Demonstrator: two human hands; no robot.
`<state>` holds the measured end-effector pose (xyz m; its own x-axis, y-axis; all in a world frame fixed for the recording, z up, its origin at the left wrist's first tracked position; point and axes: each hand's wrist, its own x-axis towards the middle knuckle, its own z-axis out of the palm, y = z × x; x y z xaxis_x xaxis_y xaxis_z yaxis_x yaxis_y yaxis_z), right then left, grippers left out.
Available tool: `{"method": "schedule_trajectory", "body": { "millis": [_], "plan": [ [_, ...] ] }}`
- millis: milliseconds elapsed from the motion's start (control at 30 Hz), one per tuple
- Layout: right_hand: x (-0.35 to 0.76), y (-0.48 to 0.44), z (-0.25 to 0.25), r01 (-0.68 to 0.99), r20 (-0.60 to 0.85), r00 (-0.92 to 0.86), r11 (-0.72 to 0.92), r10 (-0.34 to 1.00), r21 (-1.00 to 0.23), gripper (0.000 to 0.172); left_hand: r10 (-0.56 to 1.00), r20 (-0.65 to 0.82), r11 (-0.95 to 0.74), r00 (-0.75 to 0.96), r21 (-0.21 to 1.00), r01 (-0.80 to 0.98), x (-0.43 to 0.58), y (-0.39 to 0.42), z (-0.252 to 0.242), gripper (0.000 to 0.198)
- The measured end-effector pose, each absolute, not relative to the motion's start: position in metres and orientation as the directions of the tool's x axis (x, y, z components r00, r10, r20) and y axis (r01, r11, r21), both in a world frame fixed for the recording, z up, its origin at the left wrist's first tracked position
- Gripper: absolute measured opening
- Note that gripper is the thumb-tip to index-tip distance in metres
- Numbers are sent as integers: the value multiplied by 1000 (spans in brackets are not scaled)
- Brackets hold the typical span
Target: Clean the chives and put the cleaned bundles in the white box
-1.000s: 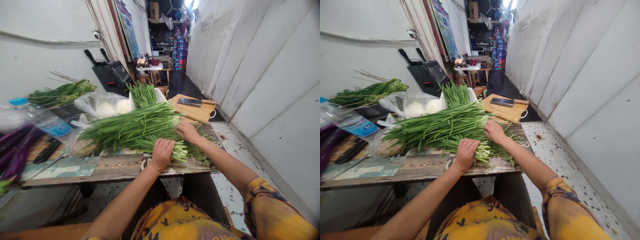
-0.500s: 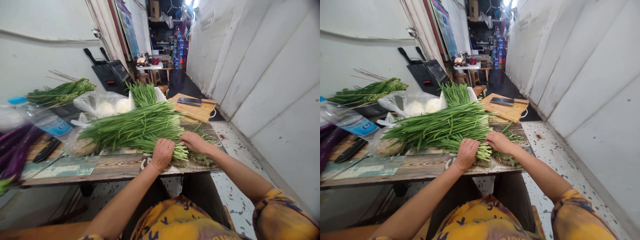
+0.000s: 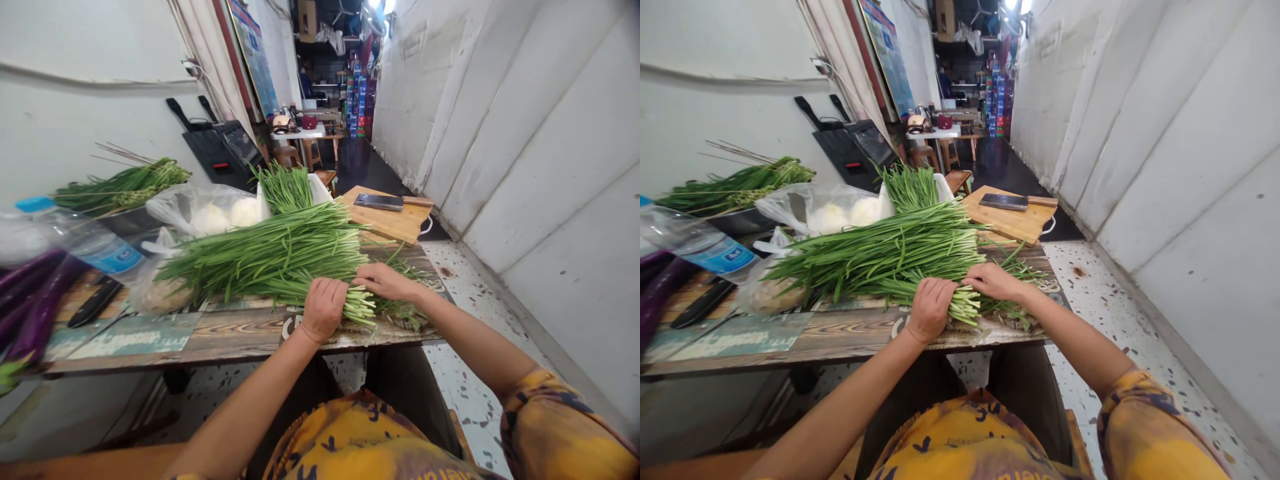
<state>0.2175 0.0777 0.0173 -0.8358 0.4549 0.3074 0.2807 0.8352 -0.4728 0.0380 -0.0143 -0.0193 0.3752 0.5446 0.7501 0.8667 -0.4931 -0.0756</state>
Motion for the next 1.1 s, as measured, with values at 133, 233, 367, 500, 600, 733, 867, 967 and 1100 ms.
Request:
{"method": "schedule_trajectory", "body": {
  "millis": [133, 233, 367, 500, 600, 733, 867, 967, 1100],
  "plan": [
    [234, 106, 11, 488, 416, -646, 765, 640, -419, 31, 535, 760, -499, 368, -67, 864, 38, -14, -19, 23],
    [227, 121, -1, 603, 453, -581, 732, 676, -318, 11, 540, 756, -498, 370, -68, 865, 38, -13, -20, 24],
    [208, 117, -11, 678, 446, -578, 707, 683, -202, 14, 552, 739, -484, 387, -93, 870, 39, -13, -21, 25],
    [213, 96, -4, 621, 539, -640, 782, 548, -59, 28, 545, 744, -488, 385, -92, 868, 39, -12, -21, 24],
    [226, 80, 1, 537, 583, -682, 843, 443, -12, 29, 530, 766, -492, 364, -72, 867, 39, -12, -22, 21],
    [238, 66, 1, 382, 647, -697, 924, 310, -32, 20, 498, 796, -507, 344, -55, 860, 38, -11, -23, 22],
    [243, 58, -3, 255, 720, -671, 967, 177, 0, 20, 507, 778, -526, 372, -63, 848, 37, -11, -24, 23],
    [244, 55, -4, 201, 724, -672, 979, 156, -24, 21, 521, 763, -522, 382, -70, 850, 36, -11, -24, 24],
    [241, 53, 1, 216, 690, -648, 947, 322, -238, 17, 509, 773, -538, 378, -56, 841, 35, -12, -24, 26]
  ]
}}
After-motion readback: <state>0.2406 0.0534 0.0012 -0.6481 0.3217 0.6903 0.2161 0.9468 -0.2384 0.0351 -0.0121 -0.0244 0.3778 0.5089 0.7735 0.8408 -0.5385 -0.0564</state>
